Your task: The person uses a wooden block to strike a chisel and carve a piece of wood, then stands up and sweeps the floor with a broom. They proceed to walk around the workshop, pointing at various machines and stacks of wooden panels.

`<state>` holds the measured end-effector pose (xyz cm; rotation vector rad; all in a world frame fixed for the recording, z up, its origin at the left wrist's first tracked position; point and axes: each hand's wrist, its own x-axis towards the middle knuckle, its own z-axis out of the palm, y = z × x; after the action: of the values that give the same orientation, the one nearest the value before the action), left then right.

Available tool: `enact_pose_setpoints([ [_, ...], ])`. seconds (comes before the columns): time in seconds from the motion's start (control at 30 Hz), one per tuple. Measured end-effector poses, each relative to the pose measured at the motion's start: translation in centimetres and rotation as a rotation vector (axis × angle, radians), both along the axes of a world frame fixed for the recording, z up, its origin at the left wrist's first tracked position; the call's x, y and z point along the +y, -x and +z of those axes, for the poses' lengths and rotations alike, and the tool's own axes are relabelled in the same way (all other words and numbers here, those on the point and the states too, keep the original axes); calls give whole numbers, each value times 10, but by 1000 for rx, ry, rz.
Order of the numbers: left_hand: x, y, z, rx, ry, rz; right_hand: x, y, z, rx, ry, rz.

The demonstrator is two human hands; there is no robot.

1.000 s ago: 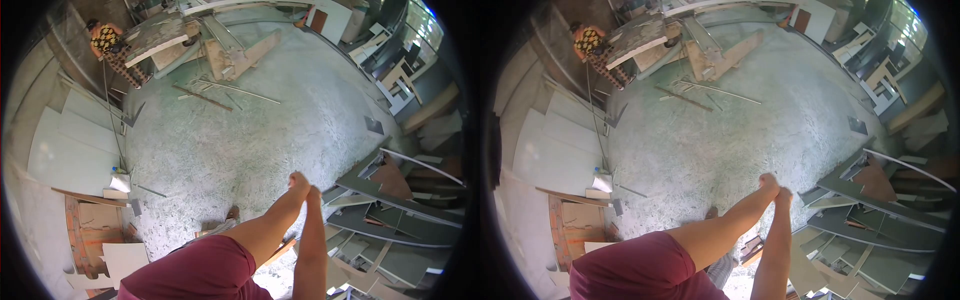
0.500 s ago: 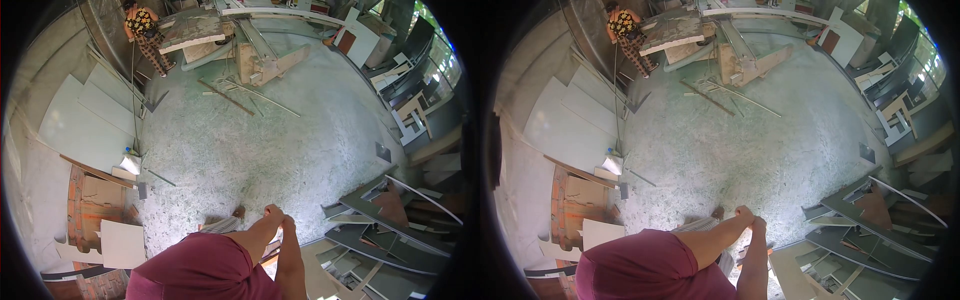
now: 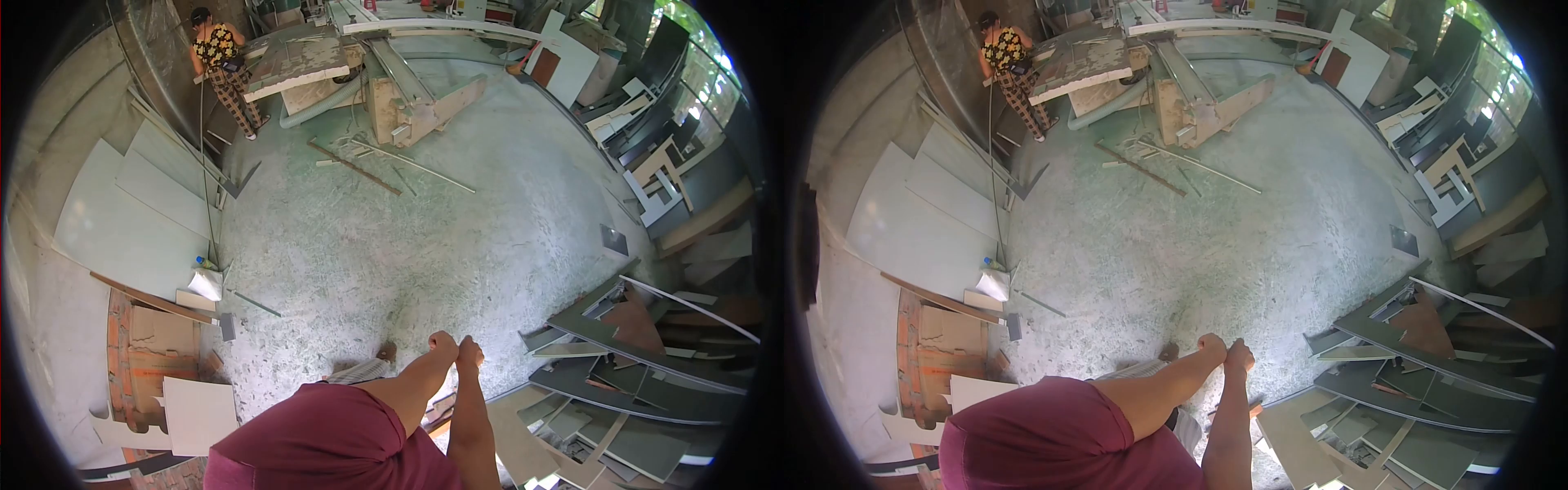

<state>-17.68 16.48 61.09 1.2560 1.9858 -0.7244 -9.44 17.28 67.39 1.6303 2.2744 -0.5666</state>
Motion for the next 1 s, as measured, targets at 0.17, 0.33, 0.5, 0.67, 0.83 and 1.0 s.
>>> enact_pose_setpoints([
  [0.17,1,-8,3,26,-56,-39,7,12,23,155,-107,-301],
  [0.33,-8,-10,7,37,-107,-87,-3,18,44,173,-108,-296],
  [0.5,-17,-2,16,40,-162,-146,-2,8,43,175,-106,-343],
  [0.67,-4,-5,28,33,-205,-191,6,-7,38,173,-131,-383],
  [0.83,-6,-3,39,-62,-249,-115,7,-4,47,139,-102,-392],
  [1.0,-2,9,27,-87,-234,-33,11,3,40,130,-112,-372],
])
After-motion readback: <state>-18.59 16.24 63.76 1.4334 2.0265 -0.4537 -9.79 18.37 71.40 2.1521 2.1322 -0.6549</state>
